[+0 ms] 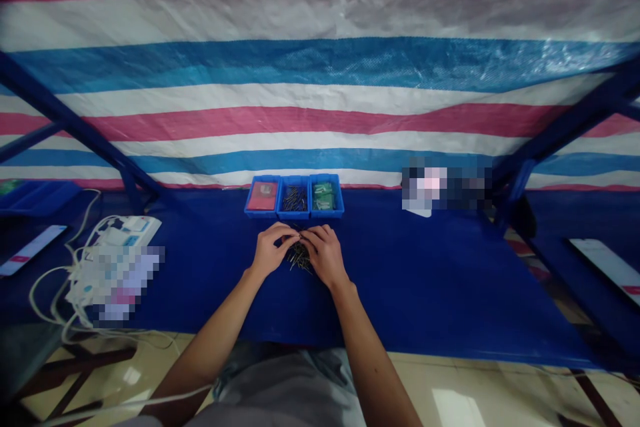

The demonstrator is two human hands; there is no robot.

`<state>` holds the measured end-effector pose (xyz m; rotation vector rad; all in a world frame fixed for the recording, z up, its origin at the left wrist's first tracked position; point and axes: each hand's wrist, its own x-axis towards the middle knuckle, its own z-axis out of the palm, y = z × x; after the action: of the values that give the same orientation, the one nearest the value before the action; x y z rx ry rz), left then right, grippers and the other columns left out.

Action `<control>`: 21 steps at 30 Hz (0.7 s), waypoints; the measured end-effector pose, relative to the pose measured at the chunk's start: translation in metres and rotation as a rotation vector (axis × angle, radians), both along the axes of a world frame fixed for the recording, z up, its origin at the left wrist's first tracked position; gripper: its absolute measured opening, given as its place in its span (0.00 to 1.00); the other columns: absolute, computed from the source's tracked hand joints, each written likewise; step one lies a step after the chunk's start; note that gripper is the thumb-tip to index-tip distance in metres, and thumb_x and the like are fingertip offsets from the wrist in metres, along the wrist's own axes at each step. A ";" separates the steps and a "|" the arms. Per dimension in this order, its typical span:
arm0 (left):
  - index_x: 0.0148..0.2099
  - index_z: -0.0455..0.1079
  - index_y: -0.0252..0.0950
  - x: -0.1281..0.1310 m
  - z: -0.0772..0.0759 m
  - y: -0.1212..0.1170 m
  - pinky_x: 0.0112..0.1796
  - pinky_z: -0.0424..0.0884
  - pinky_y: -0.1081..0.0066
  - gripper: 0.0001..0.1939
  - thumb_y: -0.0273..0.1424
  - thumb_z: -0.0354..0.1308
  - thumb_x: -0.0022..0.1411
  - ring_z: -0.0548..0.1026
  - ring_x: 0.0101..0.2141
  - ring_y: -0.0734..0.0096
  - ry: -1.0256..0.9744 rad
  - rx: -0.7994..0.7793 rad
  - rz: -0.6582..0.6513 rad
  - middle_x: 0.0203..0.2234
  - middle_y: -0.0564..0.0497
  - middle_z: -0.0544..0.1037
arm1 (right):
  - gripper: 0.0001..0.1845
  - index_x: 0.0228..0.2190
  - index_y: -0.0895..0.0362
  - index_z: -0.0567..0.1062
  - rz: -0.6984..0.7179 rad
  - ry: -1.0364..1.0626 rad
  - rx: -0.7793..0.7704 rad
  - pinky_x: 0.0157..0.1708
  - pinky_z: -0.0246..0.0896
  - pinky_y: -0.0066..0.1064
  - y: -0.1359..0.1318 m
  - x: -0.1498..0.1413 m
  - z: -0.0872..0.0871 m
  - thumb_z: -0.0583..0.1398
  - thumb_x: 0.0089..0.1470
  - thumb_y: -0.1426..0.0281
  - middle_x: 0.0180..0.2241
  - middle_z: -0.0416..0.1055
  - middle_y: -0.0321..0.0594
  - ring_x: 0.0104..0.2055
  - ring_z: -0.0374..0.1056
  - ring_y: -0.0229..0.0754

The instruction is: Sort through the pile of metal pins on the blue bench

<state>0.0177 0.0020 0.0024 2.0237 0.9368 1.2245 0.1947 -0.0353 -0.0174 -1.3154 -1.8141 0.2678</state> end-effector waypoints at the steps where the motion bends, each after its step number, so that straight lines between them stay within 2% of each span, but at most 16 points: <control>1: 0.38 0.78 0.35 0.000 0.000 0.000 0.34 0.71 0.71 0.08 0.34 0.61 0.65 0.73 0.30 0.73 0.005 -0.011 -0.009 0.33 0.47 0.79 | 0.13 0.43 0.51 0.80 -0.004 -0.001 0.004 0.44 0.64 0.44 0.000 0.000 0.000 0.55 0.66 0.65 0.40 0.75 0.44 0.42 0.66 0.48; 8: 0.40 0.76 0.35 0.001 0.002 0.001 0.32 0.68 0.73 0.09 0.35 0.59 0.66 0.72 0.30 0.72 0.096 -0.025 -0.016 0.30 0.48 0.76 | 0.13 0.42 0.49 0.81 -0.029 -0.011 0.029 0.42 0.64 0.43 0.001 0.004 -0.002 0.56 0.65 0.65 0.38 0.77 0.43 0.40 0.67 0.47; 15: 0.41 0.76 0.35 0.000 -0.004 0.003 0.31 0.67 0.74 0.10 0.35 0.58 0.67 0.72 0.29 0.73 0.130 -0.060 -0.034 0.30 0.49 0.76 | 0.14 0.45 0.49 0.80 -0.027 0.006 0.013 0.44 0.65 0.43 0.000 0.002 0.001 0.55 0.66 0.65 0.39 0.77 0.43 0.41 0.67 0.48; 21: 0.42 0.77 0.35 -0.001 -0.007 0.006 0.31 0.66 0.74 0.10 0.35 0.57 0.67 0.71 0.28 0.74 0.170 -0.074 -0.034 0.29 0.50 0.76 | 0.14 0.43 0.50 0.80 -0.016 0.042 0.006 0.43 0.67 0.43 0.000 0.001 -0.001 0.54 0.66 0.65 0.38 0.76 0.43 0.40 0.69 0.47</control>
<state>0.0165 0.0083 -0.0051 2.1008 1.0077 0.9970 0.1954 -0.0353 -0.0184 -1.3096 -1.7675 0.2794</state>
